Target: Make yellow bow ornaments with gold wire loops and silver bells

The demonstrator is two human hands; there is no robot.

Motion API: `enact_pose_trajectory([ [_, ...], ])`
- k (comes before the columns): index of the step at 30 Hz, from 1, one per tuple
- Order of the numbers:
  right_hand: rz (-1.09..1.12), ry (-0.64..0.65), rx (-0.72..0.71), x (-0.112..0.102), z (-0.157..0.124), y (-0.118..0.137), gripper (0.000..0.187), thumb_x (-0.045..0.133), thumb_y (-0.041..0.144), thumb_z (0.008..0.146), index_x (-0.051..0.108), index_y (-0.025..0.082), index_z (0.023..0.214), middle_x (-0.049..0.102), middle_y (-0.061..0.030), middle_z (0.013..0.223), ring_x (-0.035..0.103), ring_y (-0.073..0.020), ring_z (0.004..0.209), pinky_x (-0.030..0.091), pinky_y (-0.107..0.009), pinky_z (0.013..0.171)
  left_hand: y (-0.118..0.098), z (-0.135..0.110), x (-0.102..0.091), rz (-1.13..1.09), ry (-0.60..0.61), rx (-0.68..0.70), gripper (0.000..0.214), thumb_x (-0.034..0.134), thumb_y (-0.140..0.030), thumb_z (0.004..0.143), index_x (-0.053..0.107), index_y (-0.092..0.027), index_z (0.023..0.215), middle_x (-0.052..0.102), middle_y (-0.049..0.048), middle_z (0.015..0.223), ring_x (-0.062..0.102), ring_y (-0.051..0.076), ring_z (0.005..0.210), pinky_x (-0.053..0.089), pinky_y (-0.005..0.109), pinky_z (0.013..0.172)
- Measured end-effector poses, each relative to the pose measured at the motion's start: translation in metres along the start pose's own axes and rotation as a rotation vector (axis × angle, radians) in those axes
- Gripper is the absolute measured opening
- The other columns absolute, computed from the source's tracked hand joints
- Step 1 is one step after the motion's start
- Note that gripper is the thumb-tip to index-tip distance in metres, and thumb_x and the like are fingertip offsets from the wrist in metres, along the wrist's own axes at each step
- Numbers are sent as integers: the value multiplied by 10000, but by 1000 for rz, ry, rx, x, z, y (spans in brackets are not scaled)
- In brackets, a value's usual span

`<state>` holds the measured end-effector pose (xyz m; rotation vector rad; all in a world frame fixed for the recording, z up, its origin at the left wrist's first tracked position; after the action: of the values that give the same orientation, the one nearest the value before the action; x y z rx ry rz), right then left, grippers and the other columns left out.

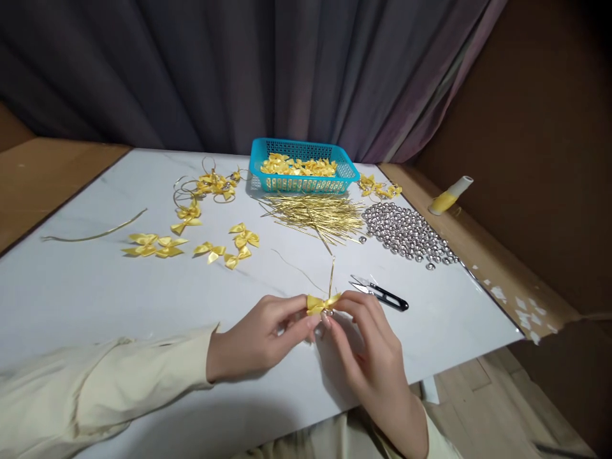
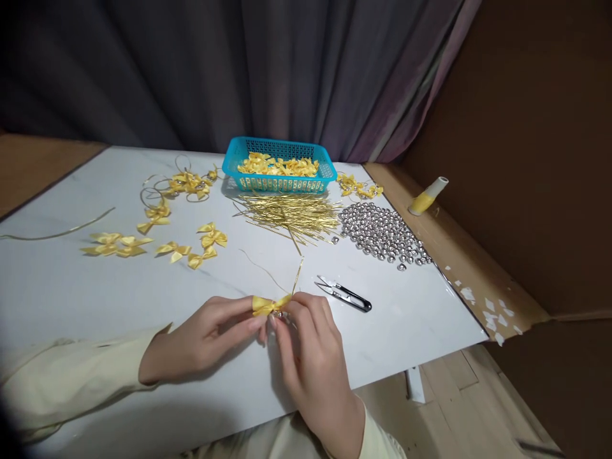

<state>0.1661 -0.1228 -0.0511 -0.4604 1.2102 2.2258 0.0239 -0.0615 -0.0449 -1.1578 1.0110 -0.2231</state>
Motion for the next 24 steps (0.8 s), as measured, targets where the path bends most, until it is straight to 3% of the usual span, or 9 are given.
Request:
enact_pose_trajectory([
  [6, 0, 13, -23, 0, 0, 2, 221, 494, 60, 840, 514, 161, 1035, 521, -87, 989, 504, -187, 936, 452, -336, 798, 3, 3, 1, -77, -28, -76, 264, 414, -304, 897, 623, -144, 883, 656, 28, 783, 556, 120, 680, 431, 217, 628],
  [12, -20, -10, 18, 0, 1, 1, 184, 485, 103, 850, 541, 179, 1008, 508, -93, 956, 515, -198, 897, 472, -344, 740, 3, 0, 2, 71, -58, 78, 245, 400, -230, 901, 615, -148, 986, 624, -9, 681, 462, 78, 509, 369, 188, 480],
  [16, -72, 4, -23, 1, 2, 1, 228, 483, 94, 846, 540, 180, 1050, 510, -98, 951, 508, -202, 884, 467, -356, 734, 2, 0, 4, 130, -81, 126, 253, 394, -186, 908, 574, -172, 1086, 648, -10, 769, 530, 78, 587, 418, 175, 574],
  [19, -99, 37, -45, 2, 2, 0, 227, 476, 87, 848, 531, 164, 1054, 523, -103, 957, 498, -205, 877, 457, -360, 736, 2, 0, 6, 154, -84, 118, 239, 388, -174, 913, 574, -181, 1062, 669, 0, 860, 591, 88, 699, 436, 173, 656],
  [24, -120, 97, -49, 4, 3, 0, 157, 446, 94, 863, 538, 140, 982, 551, -95, 907, 500, -200, 840, 444, -344, 714, 5, -2, 7, 266, -93, 91, 215, 393, -203, 913, 602, -164, 941, 647, -17, 702, 550, 84, 567, 413, 176, 561],
])
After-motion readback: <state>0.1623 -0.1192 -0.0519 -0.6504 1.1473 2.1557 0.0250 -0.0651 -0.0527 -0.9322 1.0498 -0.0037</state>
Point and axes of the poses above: each hand's wrist, its own z-axis towards the middle knuckle, its own x-axis out of the palm, y = z × x, the point moved 3 cm from there along z, towards the middle knuckle
